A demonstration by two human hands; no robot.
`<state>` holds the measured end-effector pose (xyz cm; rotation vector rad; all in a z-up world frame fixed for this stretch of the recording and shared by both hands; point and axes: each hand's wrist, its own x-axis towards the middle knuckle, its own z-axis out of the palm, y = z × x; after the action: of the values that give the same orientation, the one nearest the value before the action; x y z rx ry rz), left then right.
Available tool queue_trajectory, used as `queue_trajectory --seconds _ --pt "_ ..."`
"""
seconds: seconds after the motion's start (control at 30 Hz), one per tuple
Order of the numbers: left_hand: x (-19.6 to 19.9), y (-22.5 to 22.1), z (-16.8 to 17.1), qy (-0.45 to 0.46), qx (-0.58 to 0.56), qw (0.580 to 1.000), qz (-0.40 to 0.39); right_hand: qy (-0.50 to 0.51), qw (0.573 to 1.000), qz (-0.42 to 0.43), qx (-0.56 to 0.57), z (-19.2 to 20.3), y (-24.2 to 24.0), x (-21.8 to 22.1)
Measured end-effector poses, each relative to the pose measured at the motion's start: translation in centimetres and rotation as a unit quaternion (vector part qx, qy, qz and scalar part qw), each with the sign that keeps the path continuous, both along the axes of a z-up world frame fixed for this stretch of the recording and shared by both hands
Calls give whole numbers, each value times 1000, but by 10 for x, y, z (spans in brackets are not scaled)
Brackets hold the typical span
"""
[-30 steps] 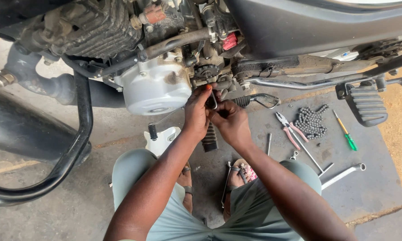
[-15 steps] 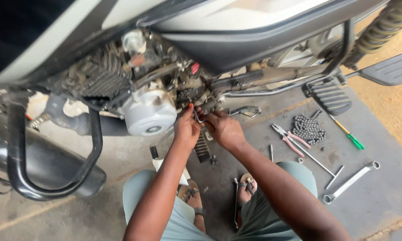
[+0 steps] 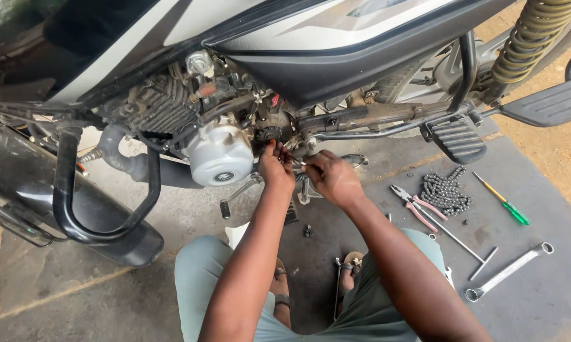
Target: The person sits on the ground beside a motorcycle and works on the engine area near the footpeg. They use a spanner to loosen and turn a bolt, work a fastener by hand, and later use pliers to grip and manipulate a part on the engine before reaching back to the engine with their hand.
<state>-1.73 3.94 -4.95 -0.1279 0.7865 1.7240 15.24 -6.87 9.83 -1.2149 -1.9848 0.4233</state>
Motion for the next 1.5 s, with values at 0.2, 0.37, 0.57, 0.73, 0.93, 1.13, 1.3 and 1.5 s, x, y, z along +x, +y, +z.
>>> queue_trajectory --seconds 0.2,0.37,0.57,0.73,0.93,1.13,1.3,1.5 --pt "3 -5 36 43 -65 997 -15 53 997 -37 -42 19 -6 20" --pt "5 -26 22 76 -30 995 -65 87 995 -52 -4 4 9 38" --pt "32 -159 40 68 19 976 -206 292 955 -51 -26 -7 10 70" --pt "43 -218 -13 -56 -86 962 -253 310 948 -42 -56 31 -15 115" --pt "51 -217 -192 138 -222 908 -329 301 932 -89 -179 -90 -65 213" --pt "49 -102 -273 466 -283 728 -415 239 872 -197 -380 -333 -77 187" --pt "53 -84 -340 456 -133 789 -390 -109 975 -78 -179 -376 -75 130" --pt "69 -61 -290 410 -185 801 -396 -184 955 -29 -232 -391 -66 121"
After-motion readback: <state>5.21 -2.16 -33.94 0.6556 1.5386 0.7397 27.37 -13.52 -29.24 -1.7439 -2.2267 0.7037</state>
